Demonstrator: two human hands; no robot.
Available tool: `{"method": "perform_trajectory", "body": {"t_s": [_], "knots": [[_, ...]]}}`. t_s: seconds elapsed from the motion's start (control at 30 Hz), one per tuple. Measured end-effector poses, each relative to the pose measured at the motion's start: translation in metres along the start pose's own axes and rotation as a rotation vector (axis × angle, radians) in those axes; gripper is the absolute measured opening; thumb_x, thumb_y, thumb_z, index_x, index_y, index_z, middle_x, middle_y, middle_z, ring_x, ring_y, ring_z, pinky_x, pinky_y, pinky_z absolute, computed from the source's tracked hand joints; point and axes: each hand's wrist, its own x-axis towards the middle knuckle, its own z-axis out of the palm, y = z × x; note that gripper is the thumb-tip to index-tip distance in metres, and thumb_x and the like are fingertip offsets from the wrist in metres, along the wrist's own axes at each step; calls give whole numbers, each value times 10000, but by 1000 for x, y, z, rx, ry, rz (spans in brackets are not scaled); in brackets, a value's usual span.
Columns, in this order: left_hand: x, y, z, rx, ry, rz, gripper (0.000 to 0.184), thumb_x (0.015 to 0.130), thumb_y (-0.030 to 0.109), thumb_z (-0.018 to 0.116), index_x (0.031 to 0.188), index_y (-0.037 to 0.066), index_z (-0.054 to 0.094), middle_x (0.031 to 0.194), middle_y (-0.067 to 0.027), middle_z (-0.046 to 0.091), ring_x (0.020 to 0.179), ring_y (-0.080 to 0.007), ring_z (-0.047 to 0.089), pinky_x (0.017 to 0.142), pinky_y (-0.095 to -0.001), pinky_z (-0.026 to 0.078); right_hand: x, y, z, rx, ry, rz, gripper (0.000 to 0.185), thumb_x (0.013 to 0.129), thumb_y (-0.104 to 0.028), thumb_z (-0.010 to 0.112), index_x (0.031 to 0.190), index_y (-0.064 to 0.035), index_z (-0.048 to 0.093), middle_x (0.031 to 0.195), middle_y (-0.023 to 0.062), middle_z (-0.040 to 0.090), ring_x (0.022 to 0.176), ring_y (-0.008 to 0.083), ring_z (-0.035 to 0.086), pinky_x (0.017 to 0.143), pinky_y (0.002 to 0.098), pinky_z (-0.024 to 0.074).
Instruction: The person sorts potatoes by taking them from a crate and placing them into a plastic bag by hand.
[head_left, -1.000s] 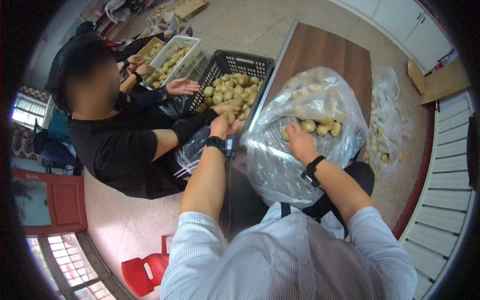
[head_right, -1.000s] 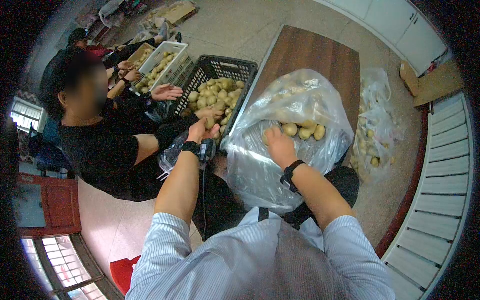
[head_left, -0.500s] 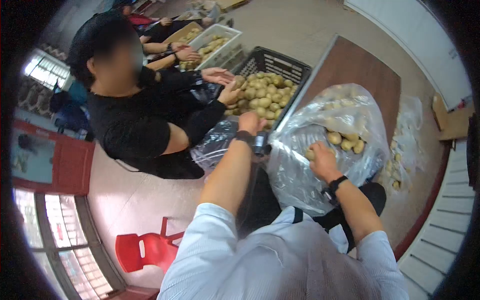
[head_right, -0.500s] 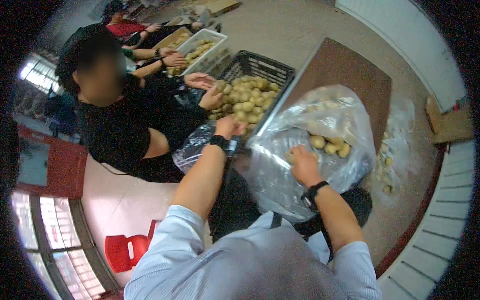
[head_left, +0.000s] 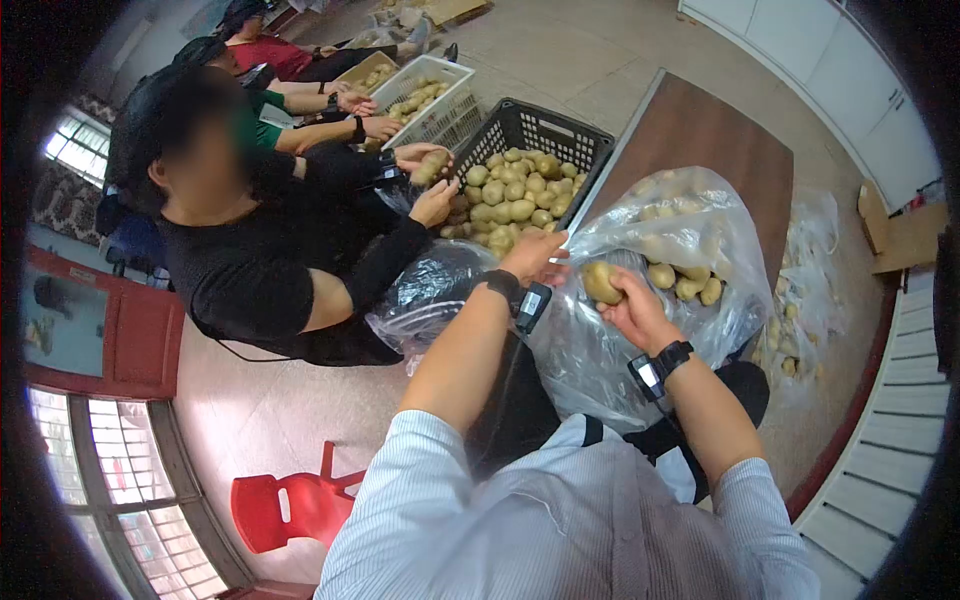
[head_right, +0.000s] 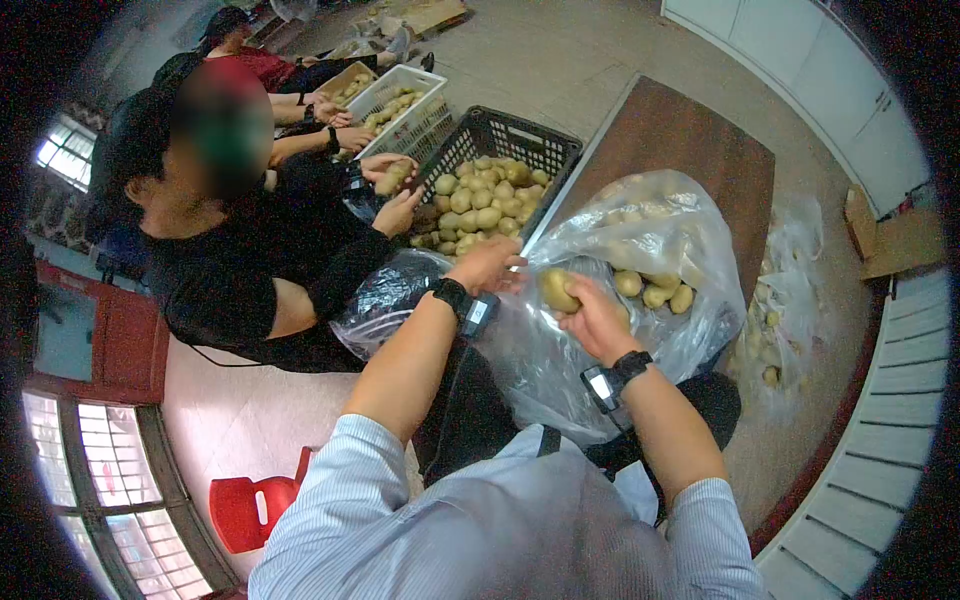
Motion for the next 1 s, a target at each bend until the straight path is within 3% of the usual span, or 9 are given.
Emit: {"method": "perform_trajectory", "body": {"t_s": [0.07,0.2,0.3,0.6,0.7,0.77,0.8,0.87,1.0], "knots": [[-5,3,8,61,-24,-58,455,899,393,576,1208,74,477,1181,-146,534,930,-279,602,718,-414,544,-2,0,11,34,-116,43,311,939,-257,501,1185,-67,481,961,80,580,662,180,564,595,289,484],[-13,9,16,115,-133,-138,438,895,411,586,1123,41,537,1150,-136,545,936,-273,602,684,-418,557,-1,4,22,-43,-143,76,341,966,-332,481,1176,-64,492,925,75,593,622,159,587,534,261,502],[-4,4,13,114,-318,-149,418,908,396,574,1080,15,553,1105,-125,559,927,-259,609,643,-414,579,3,15,16,-184,-60,48,358,974,-353,470,1170,-55,504,934,80,597,605,139,590,502,236,500],[-19,14,13,368,-326,-124,455,902,410,591,1134,22,541,1052,-136,601,872,-244,654,630,-332,598,2,21,12,-606,55,-103,347,968,-359,489,1071,-42,586,755,31,600,552,70,558,472,199,454],[0,1,-5,332,-275,-107,438,913,398,579,1140,28,524,1068,-129,603,896,-246,651,654,-354,596,1,30,-1,-633,82,-105,327,955,-329,516,1055,-27,592,752,24,608,566,93,564,509,238,464],[-4,5,-4,50,-171,-77,423,923,401,563,1150,48,512,1093,-116,605,910,-241,646,681,-376,589,6,44,-24,-1021,88,-425,302,930,-282,551,1049,-6,585,828,69,636,632,163,593,598,288,481],[1,4,-6,4,-100,-65,420,935,414,536,1171,69,501,1105,-98,611,938,-240,637,699,-387,582,1,43,-28,-1021,93,-427,302,930,-282,551,1049,-6,585,828,69,636,632,163,593,598,288,481],[7,0,-14,-49,-62,-42,398,945,391,524,1180,71,502,1109,-93,613,960,-234,633,708,-394,578,-11,41,-36,-1104,256,-503,291,848,-206,582,1070,-20,613,960,194,637,880,354,599,793,410,466],[11,-2,-26,-221,25,-6,364,967,342,490,1203,64,491,1152,-95,583,1023,-253,608,755,-425,569,-26,27,-56,-1485,357,-709,282,801,-134,583,1062,-34,616,1020,188,618,976,334,565,857,420,439]]}}
